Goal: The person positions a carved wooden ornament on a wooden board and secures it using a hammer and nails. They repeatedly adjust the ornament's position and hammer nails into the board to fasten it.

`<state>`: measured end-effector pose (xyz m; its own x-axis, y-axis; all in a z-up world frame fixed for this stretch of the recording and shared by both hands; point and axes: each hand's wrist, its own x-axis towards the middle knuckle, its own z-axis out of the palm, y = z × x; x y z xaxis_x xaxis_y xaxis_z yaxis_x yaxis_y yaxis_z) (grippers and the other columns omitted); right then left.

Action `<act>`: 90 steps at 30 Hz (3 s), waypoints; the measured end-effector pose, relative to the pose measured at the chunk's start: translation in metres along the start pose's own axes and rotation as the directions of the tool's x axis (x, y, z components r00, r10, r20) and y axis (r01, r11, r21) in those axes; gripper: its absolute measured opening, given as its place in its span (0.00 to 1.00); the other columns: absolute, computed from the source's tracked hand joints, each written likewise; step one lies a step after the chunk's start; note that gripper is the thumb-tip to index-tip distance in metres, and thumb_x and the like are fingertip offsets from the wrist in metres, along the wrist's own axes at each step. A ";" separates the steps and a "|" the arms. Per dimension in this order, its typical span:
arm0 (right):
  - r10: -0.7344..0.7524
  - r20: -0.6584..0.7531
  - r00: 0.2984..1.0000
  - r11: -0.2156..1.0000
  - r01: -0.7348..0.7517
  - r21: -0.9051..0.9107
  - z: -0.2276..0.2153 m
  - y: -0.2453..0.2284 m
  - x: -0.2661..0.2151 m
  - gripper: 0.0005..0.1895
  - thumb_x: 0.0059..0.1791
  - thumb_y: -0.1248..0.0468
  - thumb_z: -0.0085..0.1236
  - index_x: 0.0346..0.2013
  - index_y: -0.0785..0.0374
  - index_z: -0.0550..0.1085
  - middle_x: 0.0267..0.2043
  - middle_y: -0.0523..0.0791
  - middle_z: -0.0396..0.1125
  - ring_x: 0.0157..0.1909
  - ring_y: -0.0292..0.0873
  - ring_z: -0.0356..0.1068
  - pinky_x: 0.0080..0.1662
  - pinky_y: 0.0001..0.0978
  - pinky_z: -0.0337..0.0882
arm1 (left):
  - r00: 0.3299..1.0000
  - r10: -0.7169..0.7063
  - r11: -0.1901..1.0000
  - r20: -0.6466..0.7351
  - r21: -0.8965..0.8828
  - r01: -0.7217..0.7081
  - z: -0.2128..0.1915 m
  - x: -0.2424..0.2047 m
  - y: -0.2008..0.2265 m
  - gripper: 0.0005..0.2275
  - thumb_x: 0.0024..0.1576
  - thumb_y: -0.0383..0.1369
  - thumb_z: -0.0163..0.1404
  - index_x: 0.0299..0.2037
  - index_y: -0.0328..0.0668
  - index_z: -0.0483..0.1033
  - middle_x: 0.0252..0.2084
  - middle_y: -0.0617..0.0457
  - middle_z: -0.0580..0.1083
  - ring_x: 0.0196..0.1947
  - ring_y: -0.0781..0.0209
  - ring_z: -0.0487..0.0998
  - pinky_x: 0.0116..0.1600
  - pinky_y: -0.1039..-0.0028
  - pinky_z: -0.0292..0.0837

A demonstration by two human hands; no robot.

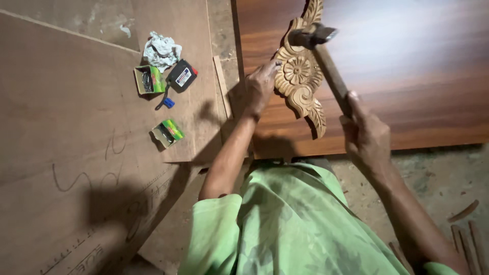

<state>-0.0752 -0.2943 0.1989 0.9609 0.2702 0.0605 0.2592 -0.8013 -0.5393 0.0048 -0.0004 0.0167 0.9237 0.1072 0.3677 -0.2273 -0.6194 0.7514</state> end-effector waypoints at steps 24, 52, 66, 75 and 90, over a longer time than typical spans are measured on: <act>0.036 0.019 0.999 0.994 -0.038 0.105 0.015 -0.025 0.026 0.34 0.52 0.74 0.41 0.73 0.50 0.62 0.28 0.53 0.65 0.19 0.43 0.59 0.21 0.33 0.63 | 0.993 -0.115 0.993 0.042 -0.016 0.116 0.013 0.005 -0.003 0.13 0.62 0.24 0.50 0.54 0.45 0.79 0.40 0.46 0.81 0.36 0.58 0.83 0.38 0.70 0.81; 0.444 0.002 0.896 0.784 -0.389 0.483 -0.029 -0.021 -0.049 0.33 0.58 0.68 0.50 0.77 0.58 0.54 0.31 0.44 0.64 0.30 0.37 0.63 0.34 0.32 0.66 | 0.981 0.037 0.999 0.192 0.000 -0.037 0.077 0.030 0.050 0.10 0.60 0.32 0.58 0.50 0.46 0.78 0.38 0.50 0.82 0.33 0.62 0.82 0.38 0.72 0.81; 0.212 -0.104 0.972 0.896 -0.150 0.419 -0.036 -0.013 -0.050 0.34 0.59 0.71 0.48 0.78 0.54 0.50 0.38 0.46 0.71 0.33 0.38 0.71 0.36 0.33 0.75 | 0.959 0.091 0.996 0.267 -0.024 -0.088 0.087 0.027 0.034 0.07 0.69 0.27 0.51 0.54 0.42 0.75 0.33 0.49 0.81 0.27 0.64 0.81 0.30 0.76 0.75; 0.074 -0.074 0.994 0.997 -0.075 -0.013 -0.035 0.008 -0.026 0.30 0.60 0.66 0.50 0.77 0.52 0.55 0.38 0.49 0.72 0.29 0.41 0.69 0.29 0.35 0.71 | 0.970 0.152 0.987 0.191 0.026 -0.160 0.086 0.021 0.032 0.13 0.63 0.30 0.53 0.59 0.46 0.74 0.39 0.49 0.81 0.34 0.61 0.82 0.38 0.73 0.83; -0.024 -0.223 0.975 1.000 0.023 -0.007 -0.050 0.010 -0.026 0.26 0.64 0.63 0.47 0.77 0.48 0.56 0.35 0.47 0.69 0.27 0.38 0.65 0.24 0.28 0.66 | 0.958 0.150 0.989 0.243 -0.037 -0.145 0.086 0.018 0.030 0.11 0.63 0.29 0.55 0.55 0.42 0.74 0.35 0.51 0.80 0.31 0.62 0.81 0.35 0.72 0.81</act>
<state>-0.0922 -0.3361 0.2337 0.9518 0.1637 0.2594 0.2823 -0.7985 -0.5317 0.0414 -0.0842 -0.0009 0.9260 -0.1788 0.3324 -0.3705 -0.5992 0.7097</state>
